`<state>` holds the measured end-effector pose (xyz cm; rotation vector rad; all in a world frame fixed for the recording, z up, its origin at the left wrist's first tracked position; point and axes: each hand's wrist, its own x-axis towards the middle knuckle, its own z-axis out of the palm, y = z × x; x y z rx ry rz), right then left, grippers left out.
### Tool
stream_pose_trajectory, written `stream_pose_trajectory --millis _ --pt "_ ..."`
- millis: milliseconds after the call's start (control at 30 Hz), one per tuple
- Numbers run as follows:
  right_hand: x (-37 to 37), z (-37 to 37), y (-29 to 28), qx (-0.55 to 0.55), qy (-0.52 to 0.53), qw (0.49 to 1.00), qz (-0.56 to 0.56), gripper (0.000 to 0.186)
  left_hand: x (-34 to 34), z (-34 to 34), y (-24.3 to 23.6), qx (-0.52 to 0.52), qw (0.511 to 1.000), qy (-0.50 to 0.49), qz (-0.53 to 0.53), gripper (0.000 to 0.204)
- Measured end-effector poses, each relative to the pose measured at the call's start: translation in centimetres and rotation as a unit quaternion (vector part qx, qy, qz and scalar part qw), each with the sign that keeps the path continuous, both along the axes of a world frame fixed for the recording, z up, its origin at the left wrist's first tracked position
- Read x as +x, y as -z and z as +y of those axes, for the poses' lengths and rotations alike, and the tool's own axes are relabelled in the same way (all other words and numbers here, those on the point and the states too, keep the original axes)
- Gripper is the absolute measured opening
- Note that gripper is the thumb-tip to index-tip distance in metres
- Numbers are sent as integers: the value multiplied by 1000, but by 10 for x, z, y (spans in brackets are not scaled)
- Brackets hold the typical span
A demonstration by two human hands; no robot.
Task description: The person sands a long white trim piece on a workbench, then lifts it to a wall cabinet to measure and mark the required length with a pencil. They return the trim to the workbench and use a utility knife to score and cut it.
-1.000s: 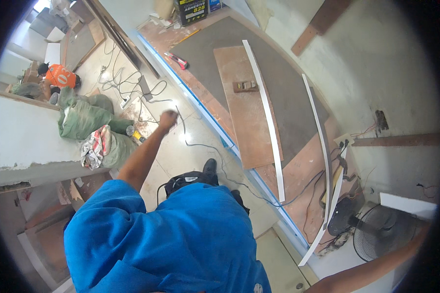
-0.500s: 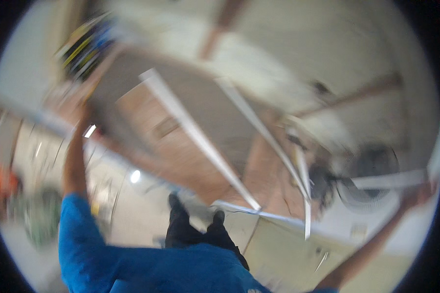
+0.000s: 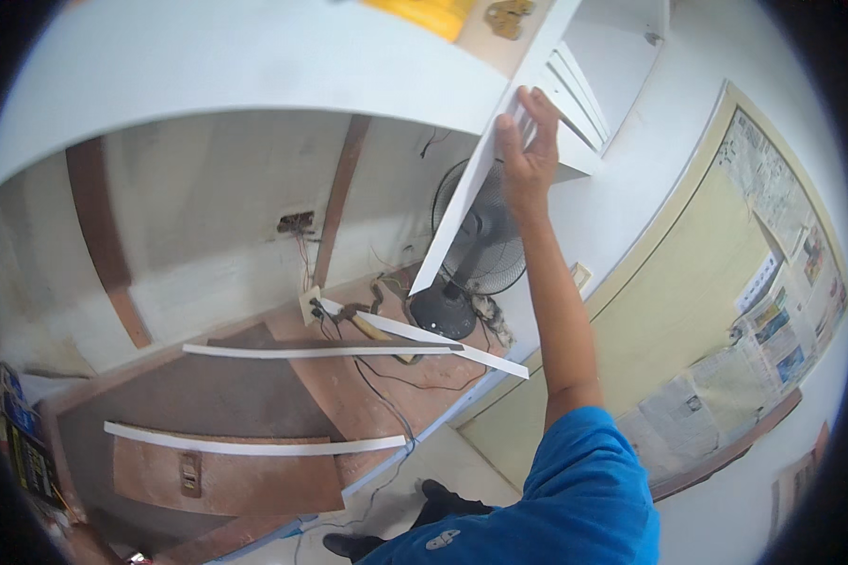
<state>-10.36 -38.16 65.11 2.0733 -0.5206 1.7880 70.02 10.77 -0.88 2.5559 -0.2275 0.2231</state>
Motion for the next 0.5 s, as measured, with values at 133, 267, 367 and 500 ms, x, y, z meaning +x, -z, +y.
stream_pose_trajectory --millis 133,267,367,500 --pt "6 1 -2 14 -25 999 -17 45 -107 36 -24 -184 982 -29 31 39" --pt "9 14 -10 -1 -22 999 -30 44 -243 0 -76 -370 903 90 196 42" --pt "7 3 -8 -7 -5 999 -39 47 -350 -75 -185 -505 774 239 298 24" --pt "12 7 -13 2 -13 999 -46 49 -436 -154 -363 -450 738 439 246 27"
